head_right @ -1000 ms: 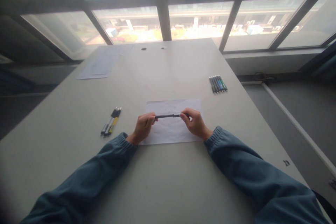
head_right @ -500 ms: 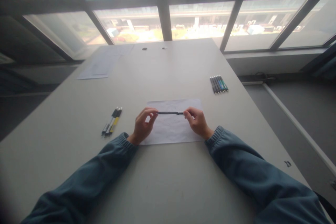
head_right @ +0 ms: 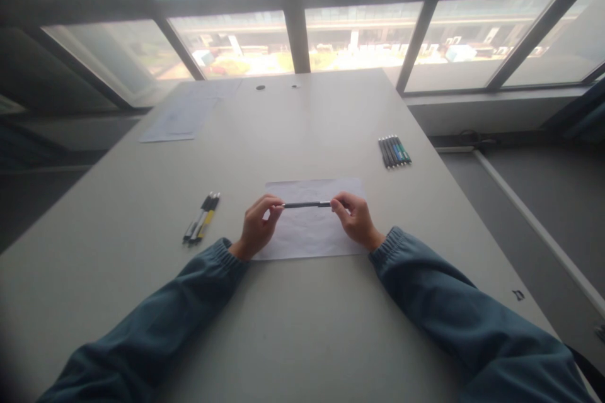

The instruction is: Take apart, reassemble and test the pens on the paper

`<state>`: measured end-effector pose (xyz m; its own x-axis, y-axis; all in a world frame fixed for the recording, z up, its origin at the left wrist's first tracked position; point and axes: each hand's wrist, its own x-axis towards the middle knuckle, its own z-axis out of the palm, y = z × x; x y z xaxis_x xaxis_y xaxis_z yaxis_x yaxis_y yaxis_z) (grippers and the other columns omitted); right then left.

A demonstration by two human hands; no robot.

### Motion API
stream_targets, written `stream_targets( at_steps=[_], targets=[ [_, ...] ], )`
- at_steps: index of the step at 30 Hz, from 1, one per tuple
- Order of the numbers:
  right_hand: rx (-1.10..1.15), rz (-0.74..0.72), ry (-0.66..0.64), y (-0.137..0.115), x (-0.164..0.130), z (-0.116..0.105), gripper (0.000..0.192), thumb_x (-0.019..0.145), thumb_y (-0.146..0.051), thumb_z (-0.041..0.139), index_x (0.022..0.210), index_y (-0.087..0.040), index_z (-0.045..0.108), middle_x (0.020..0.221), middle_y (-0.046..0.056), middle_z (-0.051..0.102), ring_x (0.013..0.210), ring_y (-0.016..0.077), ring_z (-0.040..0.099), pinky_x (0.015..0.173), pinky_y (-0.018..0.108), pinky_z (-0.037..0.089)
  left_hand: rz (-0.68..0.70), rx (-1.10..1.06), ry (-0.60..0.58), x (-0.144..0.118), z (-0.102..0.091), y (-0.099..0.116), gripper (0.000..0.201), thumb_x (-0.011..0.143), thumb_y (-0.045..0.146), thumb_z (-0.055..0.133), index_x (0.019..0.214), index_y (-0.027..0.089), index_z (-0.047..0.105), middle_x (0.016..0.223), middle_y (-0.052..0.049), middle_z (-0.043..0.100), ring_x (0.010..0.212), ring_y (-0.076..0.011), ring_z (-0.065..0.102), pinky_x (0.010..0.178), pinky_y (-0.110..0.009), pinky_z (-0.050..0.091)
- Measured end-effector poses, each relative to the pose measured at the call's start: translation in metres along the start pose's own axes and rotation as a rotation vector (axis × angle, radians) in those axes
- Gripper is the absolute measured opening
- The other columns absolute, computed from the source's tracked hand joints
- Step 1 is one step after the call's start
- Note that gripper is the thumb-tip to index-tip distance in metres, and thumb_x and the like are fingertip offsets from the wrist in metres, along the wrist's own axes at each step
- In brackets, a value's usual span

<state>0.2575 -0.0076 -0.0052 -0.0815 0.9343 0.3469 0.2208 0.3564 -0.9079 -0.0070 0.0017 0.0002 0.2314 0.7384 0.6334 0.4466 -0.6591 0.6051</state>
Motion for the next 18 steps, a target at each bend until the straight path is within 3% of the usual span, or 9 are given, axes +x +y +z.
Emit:
stream_targets(
  at_steps=[9,11,14,18],
  targets=[
    [0.023,-0.020,-0.015,0.0035,-0.0009,0.0004,0.030,0.097,-0.042,0.058,0.079,-0.019,0.063,0.071,0.001,0.061,0.064,0.0141,0.054,0.060,0.027,0.044,-0.040,-0.056,-0.071,-0.0036,-0.0008,-0.0041,0.038,0.103,0.036,0.047,0.072,0.017,0.059,0.069,-0.002,0.058,0.065,-0.0128,0.055,0.065,-0.027,0.043],
    [0.019,-0.018,-0.012,0.0023,-0.0007,0.0005,0.031,0.097,-0.043,0.058,0.078,-0.019,0.063,0.070,0.001,0.060,0.064,0.0143,0.054,0.060,0.028,0.044,-0.044,-0.062,-0.069,-0.0029,-0.0007,-0.0041,0.042,0.104,0.042,0.042,0.078,0.016,0.062,0.073,-0.004,0.060,0.069,-0.0139,0.057,0.067,-0.028,0.045],
    [0.003,-0.009,-0.005,0.0016,-0.0006,0.0006,0.033,0.097,-0.045,0.057,0.077,-0.019,0.062,0.069,0.001,0.059,0.063,0.0144,0.053,0.059,0.028,0.043,-0.041,-0.056,-0.039,-0.0005,-0.0009,-0.0026,0.041,0.103,0.050,0.039,0.103,0.017,0.064,0.087,-0.007,0.065,0.080,-0.0163,0.060,0.072,-0.030,0.048],
    [0.004,-0.007,0.001,0.0035,-0.0011,0.0005,0.033,0.097,-0.045,0.057,0.077,-0.019,0.063,0.068,0.001,0.059,0.063,0.0146,0.052,0.060,0.028,0.043,0.020,-0.005,0.005,0.0021,-0.0014,0.0007,0.030,0.096,0.040,0.060,0.117,0.019,0.059,0.102,-0.008,0.065,0.089,-0.0173,0.060,0.075,-0.031,0.050]
  ],
)
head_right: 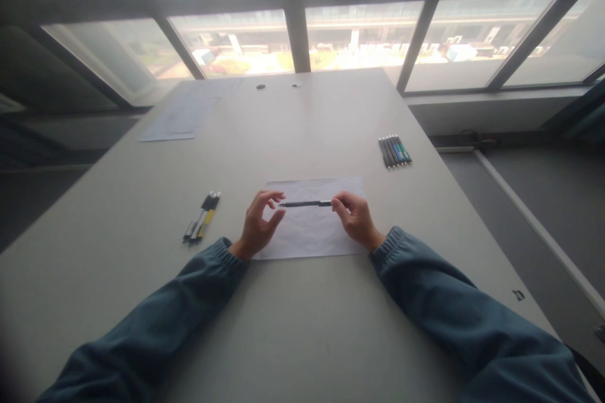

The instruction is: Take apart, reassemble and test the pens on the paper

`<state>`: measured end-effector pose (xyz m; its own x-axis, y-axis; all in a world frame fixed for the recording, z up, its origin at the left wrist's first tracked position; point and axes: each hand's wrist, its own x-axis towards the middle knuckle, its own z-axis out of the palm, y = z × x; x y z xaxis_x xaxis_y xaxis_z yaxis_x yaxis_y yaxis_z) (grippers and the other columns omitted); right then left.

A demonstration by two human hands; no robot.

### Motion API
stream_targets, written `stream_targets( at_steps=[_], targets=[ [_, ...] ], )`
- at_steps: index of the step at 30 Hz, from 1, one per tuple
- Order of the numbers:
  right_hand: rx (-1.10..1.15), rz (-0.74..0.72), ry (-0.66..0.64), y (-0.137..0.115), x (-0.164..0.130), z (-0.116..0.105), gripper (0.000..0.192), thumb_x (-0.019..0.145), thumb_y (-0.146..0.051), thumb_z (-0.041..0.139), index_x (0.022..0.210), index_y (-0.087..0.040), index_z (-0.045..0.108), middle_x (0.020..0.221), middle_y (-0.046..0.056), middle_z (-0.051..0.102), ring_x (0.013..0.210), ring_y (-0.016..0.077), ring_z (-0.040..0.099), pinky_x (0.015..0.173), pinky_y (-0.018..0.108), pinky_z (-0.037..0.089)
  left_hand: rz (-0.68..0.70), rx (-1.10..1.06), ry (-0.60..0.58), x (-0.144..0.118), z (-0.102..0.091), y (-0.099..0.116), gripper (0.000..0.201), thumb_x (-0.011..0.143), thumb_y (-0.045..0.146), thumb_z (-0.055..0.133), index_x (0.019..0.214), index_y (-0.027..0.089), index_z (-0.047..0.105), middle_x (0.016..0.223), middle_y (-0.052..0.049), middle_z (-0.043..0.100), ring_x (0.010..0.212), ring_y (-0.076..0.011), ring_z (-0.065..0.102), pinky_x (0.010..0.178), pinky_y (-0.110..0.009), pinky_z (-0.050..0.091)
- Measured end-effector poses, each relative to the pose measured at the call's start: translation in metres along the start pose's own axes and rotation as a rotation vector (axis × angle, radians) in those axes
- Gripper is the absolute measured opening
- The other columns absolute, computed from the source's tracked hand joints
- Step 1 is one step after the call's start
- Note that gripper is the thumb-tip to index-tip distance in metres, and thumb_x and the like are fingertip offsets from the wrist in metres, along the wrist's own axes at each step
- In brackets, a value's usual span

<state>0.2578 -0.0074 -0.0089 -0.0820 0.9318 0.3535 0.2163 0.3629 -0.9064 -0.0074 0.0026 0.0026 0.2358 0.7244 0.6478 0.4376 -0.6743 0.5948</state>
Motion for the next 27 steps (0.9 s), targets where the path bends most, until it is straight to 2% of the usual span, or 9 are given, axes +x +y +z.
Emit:
stream_targets(
  at_steps=[2,6,15,23,27],
  targets=[
    [0.000,0.003,0.003,0.0011,0.0000,0.0001,0.033,0.097,-0.045,0.057,0.078,-0.019,0.063,0.069,0.001,0.059,0.063,0.0148,0.052,0.060,0.028,0.042,0.031,0.030,0.018,0.0002,0.0001,0.0014,0.031,0.092,0.032,0.065,0.119,0.019,0.057,0.108,-0.009,0.063,0.091,-0.0176,0.059,0.077,-0.032,0.051],
    [-0.006,0.008,0.005,0.0009,0.0006,0.0001,0.035,0.097,-0.047,0.056,0.077,-0.019,0.063,0.068,0.002,0.059,0.064,0.0151,0.052,0.059,0.028,0.042,0.080,0.024,0.041,-0.0013,0.0010,0.0013,0.035,0.091,0.025,0.065,0.123,0.019,0.053,0.115,-0.011,0.059,0.088,-0.0158,0.058,0.077,-0.033,0.053],
    [0.000,0.007,-0.001,-0.0014,0.0004,0.0003,0.035,0.097,-0.047,0.056,0.076,-0.019,0.062,0.068,0.001,0.058,0.063,0.0148,0.052,0.060,0.029,0.042,0.110,-0.014,0.021,-0.0023,0.0022,0.0001,0.018,0.094,0.019,0.060,0.111,0.019,0.058,0.100,-0.007,0.064,0.079,-0.0132,0.057,0.074,-0.030,0.053],
    [-0.001,0.012,0.000,0.0017,-0.0003,0.0001,0.034,0.097,-0.047,0.057,0.078,-0.019,0.063,0.069,0.002,0.059,0.064,0.0151,0.053,0.059,0.028,0.043,0.085,-0.072,0.015,-0.0017,0.0043,-0.0016,0.023,0.096,0.020,0.059,0.118,0.019,0.057,0.094,-0.005,0.064,0.080,-0.0127,0.059,0.070,-0.026,0.051],
    [0.002,-0.002,-0.011,0.0000,0.0004,0.0007,0.035,0.097,-0.046,0.056,0.076,-0.019,0.063,0.069,0.002,0.058,0.063,0.0145,0.052,0.059,0.028,0.042,0.057,-0.082,-0.026,-0.0016,0.0017,0.0008,0.019,0.098,0.021,0.054,0.117,0.019,0.059,0.093,-0.005,0.063,0.082,-0.0140,0.060,0.072,-0.027,0.051]
  ],
)
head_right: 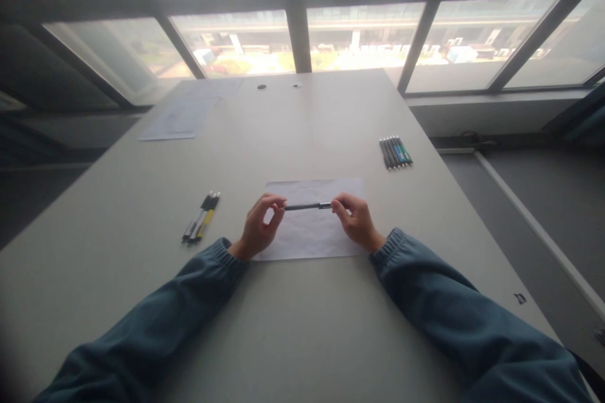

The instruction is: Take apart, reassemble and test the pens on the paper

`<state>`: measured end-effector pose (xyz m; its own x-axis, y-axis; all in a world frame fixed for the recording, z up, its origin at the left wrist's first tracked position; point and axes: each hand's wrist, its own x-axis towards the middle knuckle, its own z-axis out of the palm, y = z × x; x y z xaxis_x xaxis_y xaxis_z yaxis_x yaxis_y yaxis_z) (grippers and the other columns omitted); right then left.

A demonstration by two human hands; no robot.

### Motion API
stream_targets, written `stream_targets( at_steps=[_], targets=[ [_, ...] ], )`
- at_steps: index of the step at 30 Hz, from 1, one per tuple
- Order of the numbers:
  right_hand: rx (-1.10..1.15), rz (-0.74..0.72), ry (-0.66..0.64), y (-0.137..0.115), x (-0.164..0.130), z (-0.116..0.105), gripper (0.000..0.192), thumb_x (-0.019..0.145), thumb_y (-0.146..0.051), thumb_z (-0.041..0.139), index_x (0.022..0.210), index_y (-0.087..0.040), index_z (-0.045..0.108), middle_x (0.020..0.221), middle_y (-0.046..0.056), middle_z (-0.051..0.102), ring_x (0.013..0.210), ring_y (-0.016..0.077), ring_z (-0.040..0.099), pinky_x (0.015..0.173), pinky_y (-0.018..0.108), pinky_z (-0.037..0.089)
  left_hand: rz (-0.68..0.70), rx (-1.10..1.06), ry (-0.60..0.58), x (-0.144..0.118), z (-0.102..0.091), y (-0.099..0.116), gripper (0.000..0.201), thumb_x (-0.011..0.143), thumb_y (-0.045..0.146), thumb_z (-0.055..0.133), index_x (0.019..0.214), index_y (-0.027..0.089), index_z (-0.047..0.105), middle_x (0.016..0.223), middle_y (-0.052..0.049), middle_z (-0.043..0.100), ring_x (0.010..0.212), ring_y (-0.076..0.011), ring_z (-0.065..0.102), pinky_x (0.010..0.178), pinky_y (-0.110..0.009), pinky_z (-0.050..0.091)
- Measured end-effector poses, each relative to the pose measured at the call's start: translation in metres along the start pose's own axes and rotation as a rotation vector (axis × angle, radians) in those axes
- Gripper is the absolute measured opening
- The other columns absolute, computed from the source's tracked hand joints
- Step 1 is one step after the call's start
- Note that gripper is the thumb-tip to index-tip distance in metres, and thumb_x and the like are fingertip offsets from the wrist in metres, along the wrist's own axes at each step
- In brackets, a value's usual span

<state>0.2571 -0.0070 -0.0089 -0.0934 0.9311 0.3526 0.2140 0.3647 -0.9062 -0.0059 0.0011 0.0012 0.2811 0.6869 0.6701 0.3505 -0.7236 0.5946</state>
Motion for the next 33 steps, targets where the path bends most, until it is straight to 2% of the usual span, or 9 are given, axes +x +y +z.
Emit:
stream_targets(
  at_steps=[6,10,15,20,25,33],
  targets=[
    [-0.016,-0.017,0.007,0.0036,0.0007,0.0011,0.035,0.095,-0.049,0.059,0.076,-0.019,0.064,0.070,0.002,0.060,0.063,0.0144,0.052,0.058,0.028,0.044,-0.034,-0.006,-0.032,-0.0020,-0.0019,0.0009,0.018,0.100,0.022,0.050,0.114,0.019,0.061,0.091,-0.005,0.061,0.082,-0.0147,0.059,0.074,-0.028,0.051],
    [0.007,-0.013,0.010,0.0057,0.0005,0.0028,0.026,0.093,-0.045,0.064,0.090,-0.019,0.069,0.072,0.002,0.065,0.064,0.0146,0.058,0.060,0.028,0.048,-0.043,0.028,-0.021,-0.0039,-0.0004,-0.0018,0.017,0.100,0.020,0.050,0.111,0.019,0.063,0.090,-0.005,0.063,0.080,-0.0133,0.060,0.074,-0.026,0.050],
    [0.040,-0.024,-0.007,0.0033,-0.0001,0.0051,0.021,0.091,-0.038,0.067,0.101,-0.019,0.068,0.089,0.005,0.069,0.074,0.0160,0.064,0.067,0.029,0.054,-0.063,0.085,0.001,-0.0055,0.0012,-0.0049,0.015,0.099,0.020,0.053,0.109,0.018,0.064,0.089,-0.003,0.066,0.073,-0.0102,0.060,0.070,-0.022,0.051],
    [0.017,0.002,-0.046,0.0039,0.0008,0.0045,0.027,0.091,-0.040,0.067,0.108,-0.020,0.068,0.098,0.007,0.071,0.078,0.0172,0.066,0.068,0.030,0.055,-0.120,0.094,-0.021,-0.0067,0.0015,-0.0052,0.017,0.099,0.026,0.053,0.108,0.018,0.065,0.088,-0.003,0.069,0.070,-0.0091,0.062,0.060,-0.017,0.052],
    [-0.049,-0.016,-0.068,0.0083,0.0020,0.0049,0.022,0.090,-0.041,0.068,0.097,-0.021,0.072,0.092,0.007,0.074,0.082,0.0202,0.069,0.070,0.032,0.056,-0.204,0.029,-0.050,-0.0077,0.0014,-0.0037,0.020,0.099,0.029,0.054,0.111,0.018,0.065,0.076,-0.001,0.066,0.066,-0.0086,0.063,0.045,-0.010,0.045],
    [-0.011,-0.046,-0.066,0.0059,0.0009,0.0050,0.014,0.090,-0.035,0.069,0.094,-0.021,0.068,0.087,0.004,0.070,0.080,0.0184,0.066,0.071,0.032,0.055,-0.221,0.014,-0.070,-0.0064,0.0008,-0.0009,0.020,0.100,0.031,0.053,0.109,0.018,0.064,0.065,0.003,0.062,0.058,-0.0068,0.060,0.047,-0.010,0.045]
  ],
)
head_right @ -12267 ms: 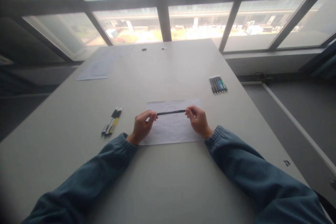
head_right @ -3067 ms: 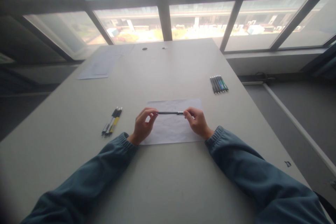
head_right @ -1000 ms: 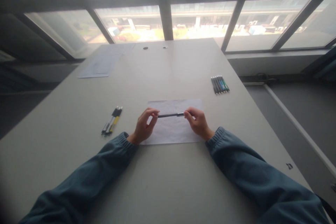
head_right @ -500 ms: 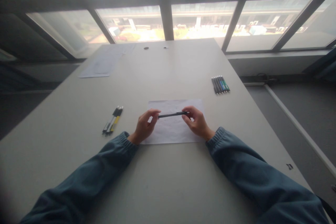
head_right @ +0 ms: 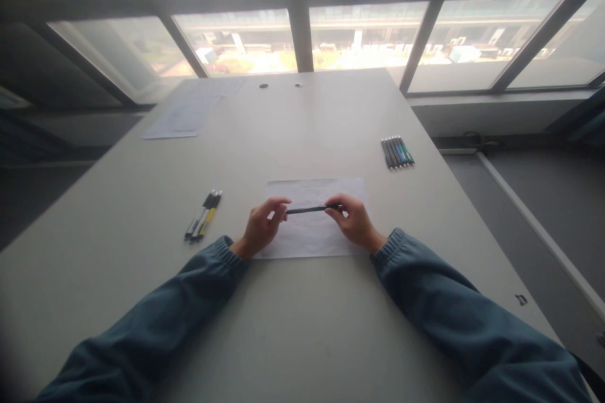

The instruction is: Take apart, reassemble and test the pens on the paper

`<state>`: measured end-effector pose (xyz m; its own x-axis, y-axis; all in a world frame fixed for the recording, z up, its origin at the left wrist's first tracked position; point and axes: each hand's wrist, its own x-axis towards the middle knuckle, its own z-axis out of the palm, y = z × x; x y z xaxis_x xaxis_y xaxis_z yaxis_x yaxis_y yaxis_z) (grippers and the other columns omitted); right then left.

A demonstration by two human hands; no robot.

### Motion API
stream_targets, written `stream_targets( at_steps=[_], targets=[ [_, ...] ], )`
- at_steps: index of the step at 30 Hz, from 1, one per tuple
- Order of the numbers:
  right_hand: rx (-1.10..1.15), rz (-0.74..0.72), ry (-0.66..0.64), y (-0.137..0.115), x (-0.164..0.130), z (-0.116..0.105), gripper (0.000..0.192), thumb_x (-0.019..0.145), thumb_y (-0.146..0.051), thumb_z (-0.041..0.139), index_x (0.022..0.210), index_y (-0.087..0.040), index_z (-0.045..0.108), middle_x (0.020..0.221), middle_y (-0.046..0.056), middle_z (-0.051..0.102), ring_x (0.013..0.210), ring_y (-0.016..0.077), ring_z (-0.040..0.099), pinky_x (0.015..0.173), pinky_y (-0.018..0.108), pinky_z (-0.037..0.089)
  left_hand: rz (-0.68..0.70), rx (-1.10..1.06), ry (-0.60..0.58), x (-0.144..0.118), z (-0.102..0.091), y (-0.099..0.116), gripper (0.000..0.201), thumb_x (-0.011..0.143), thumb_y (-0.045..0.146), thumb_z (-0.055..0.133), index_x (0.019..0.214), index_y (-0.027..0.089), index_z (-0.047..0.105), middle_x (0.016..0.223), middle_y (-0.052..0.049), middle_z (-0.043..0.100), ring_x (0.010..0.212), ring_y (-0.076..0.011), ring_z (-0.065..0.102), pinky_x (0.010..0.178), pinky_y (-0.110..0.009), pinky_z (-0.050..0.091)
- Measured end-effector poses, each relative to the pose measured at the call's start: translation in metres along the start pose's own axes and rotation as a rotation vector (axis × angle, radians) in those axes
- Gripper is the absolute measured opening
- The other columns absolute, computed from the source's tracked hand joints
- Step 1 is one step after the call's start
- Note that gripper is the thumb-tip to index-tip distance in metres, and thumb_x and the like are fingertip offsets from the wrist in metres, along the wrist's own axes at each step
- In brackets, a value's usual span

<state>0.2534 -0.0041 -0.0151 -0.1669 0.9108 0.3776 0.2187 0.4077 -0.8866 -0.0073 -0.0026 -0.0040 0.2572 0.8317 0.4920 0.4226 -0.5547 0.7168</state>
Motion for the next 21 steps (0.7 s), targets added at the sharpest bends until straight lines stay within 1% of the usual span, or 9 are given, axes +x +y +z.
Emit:
stream_targets(
  at_steps=[6,10,13,16,21],
  targets=[
    [0.034,-0.016,-0.012,-0.0030,0.0002,0.0000,0.010,0.090,-0.031,0.068,0.093,-0.021,0.066,0.088,0.004,0.066,0.082,0.0181,0.063,0.072,0.032,0.054,0.016,0.032,0.002,0.0005,-0.0011,-0.0004,0.019,0.101,0.030,0.051,0.108,0.018,0.065,0.058,0.006,0.058,0.051,-0.0052,0.055,0.054,-0.014,0.045],
    [0.042,-0.006,0.011,-0.0012,-0.0003,-0.0004,0.011,0.091,-0.032,0.068,0.094,-0.022,0.066,0.091,0.005,0.066,0.086,0.0193,0.064,0.074,0.033,0.055,0.007,0.051,0.029,0.0001,-0.0006,-0.0025,0.018,0.101,0.029,0.052,0.107,0.019,0.065,0.060,0.005,0.061,0.054,-0.0063,0.059,0.059,-0.017,0.048],
    [0.045,-0.005,0.047,-0.0003,-0.0003,-0.0005,0.010,0.091,-0.031,0.067,0.095,-0.022,0.066,0.092,0.004,0.065,0.085,0.0190,0.063,0.073,0.033,0.055,0.002,0.046,0.066,0.0011,0.0001,-0.0030,0.015,0.099,0.028,0.056,0.106,0.019,0.066,0.069,0.003,0.067,0.062,-0.0080,0.064,0.064,-0.019,0.051],
    [0.052,-0.006,0.087,0.0001,0.0000,-0.0004,0.010,0.091,-0.031,0.066,0.095,-0.022,0.066,0.092,0.004,0.064,0.085,0.0189,0.062,0.073,0.032,0.055,0.041,0.050,0.087,0.0040,0.0003,-0.0015,0.012,0.096,0.025,0.061,0.105,0.019,0.067,0.082,-0.001,0.070,0.070,-0.0095,0.065,0.066,-0.020,0.053],
    [0.054,-0.013,0.134,-0.0008,0.0004,-0.0002,0.009,0.092,-0.031,0.066,0.095,-0.023,0.066,0.092,0.004,0.064,0.087,0.0192,0.062,0.073,0.033,0.054,0.141,0.037,0.032,0.0074,0.0007,-0.0007,0.015,0.094,0.020,0.063,0.107,0.020,0.070,0.094,-0.005,0.068,0.078,-0.0115,0.062,0.069,-0.024,0.055]
  ],
)
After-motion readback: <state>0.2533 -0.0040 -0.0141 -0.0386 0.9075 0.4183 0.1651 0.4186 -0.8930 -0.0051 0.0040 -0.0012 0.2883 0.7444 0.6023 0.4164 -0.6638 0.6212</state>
